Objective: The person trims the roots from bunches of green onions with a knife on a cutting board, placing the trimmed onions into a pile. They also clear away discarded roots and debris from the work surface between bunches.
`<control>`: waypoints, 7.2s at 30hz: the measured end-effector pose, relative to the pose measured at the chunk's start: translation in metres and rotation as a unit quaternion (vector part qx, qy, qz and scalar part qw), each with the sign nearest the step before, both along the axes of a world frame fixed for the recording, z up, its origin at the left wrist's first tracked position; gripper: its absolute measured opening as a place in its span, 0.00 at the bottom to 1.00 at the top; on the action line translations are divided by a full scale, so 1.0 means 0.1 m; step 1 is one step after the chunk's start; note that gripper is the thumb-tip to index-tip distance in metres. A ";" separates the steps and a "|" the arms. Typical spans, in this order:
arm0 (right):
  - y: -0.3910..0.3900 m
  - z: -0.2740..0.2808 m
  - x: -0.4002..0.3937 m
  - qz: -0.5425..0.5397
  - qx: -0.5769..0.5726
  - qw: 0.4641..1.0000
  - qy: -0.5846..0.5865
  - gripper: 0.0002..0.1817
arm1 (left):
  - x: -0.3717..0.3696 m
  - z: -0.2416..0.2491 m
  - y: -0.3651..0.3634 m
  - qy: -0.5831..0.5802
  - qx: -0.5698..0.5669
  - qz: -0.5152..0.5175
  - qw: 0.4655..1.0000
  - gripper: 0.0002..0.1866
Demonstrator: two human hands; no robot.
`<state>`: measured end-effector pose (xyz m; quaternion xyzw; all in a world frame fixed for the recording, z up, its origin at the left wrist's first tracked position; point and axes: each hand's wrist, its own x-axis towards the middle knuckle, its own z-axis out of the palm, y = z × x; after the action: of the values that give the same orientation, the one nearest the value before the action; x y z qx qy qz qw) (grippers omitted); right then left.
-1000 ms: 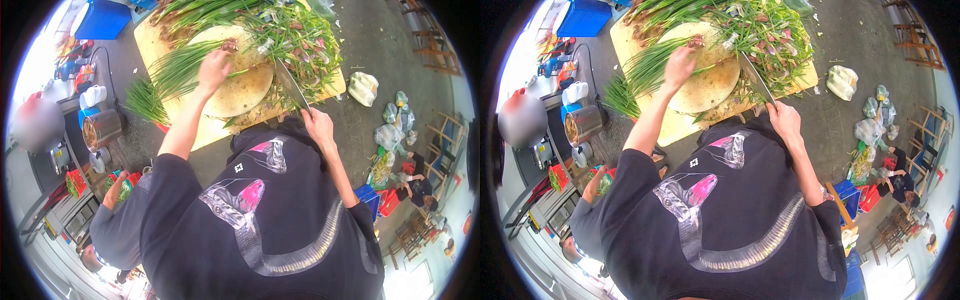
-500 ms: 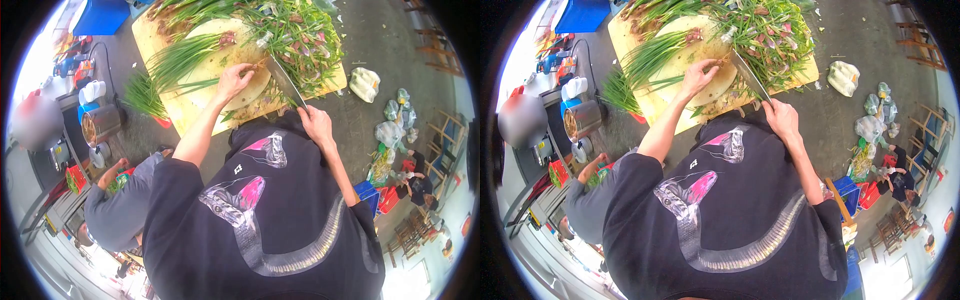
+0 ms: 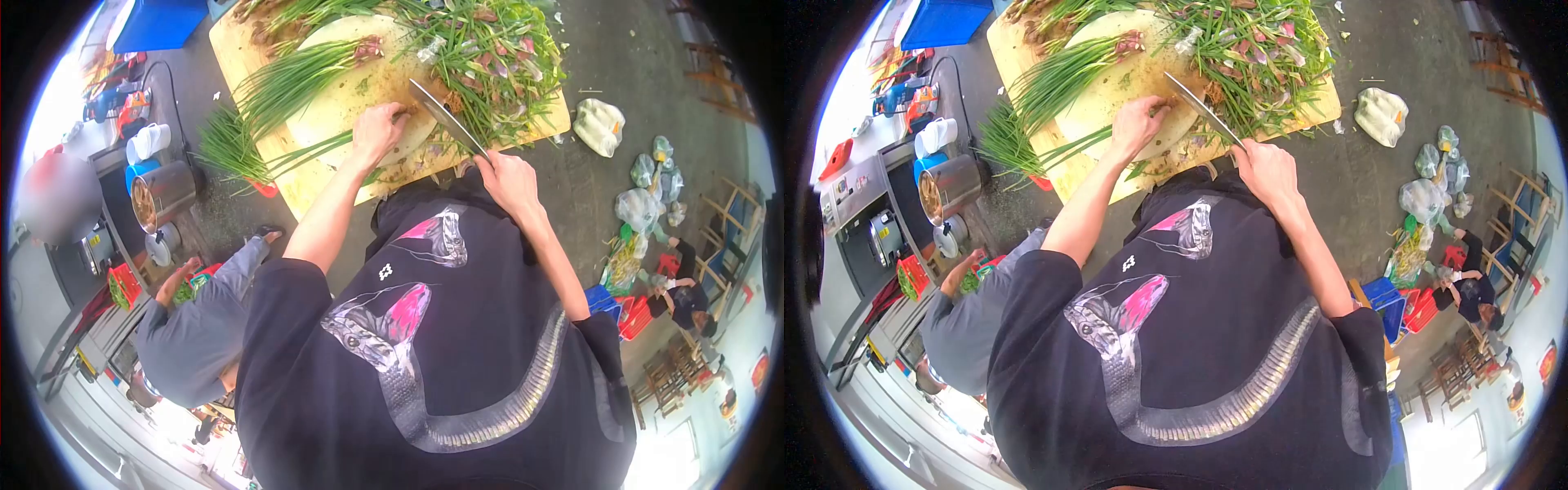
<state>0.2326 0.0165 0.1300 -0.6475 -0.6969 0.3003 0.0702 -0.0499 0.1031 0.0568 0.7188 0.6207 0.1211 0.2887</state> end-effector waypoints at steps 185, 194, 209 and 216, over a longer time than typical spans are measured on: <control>0.21 -0.38 0.04 0.085 -0.013 0.996 -0.034 0.18 | -0.36 -0.06 -1.08 -0.572 -0.216 0.394 0.686 0.17; 0.52 -0.52 0.27 0.144 -0.030 0.989 0.022 0.19 | 0.15 0.45 -1.07 -0.611 -0.178 0.338 0.694 0.23; 0.61 0.42 0.08 -0.045 -0.088 0.908 0.408 0.18 | 0.57 1.11 -0.96 -0.603 0.020 0.355 0.714 0.35; 0.56 1.12 -0.42 -0.019 -0.014 0.853 0.521 0.18 | 0.59 1.51 -0.96 -0.584 0.031 0.353 0.730 0.37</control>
<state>0.1903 0.0726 0.2421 -0.4100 -0.5416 0.6019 0.4198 0.0087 0.0070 0.2074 0.2439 0.5345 0.6294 0.5087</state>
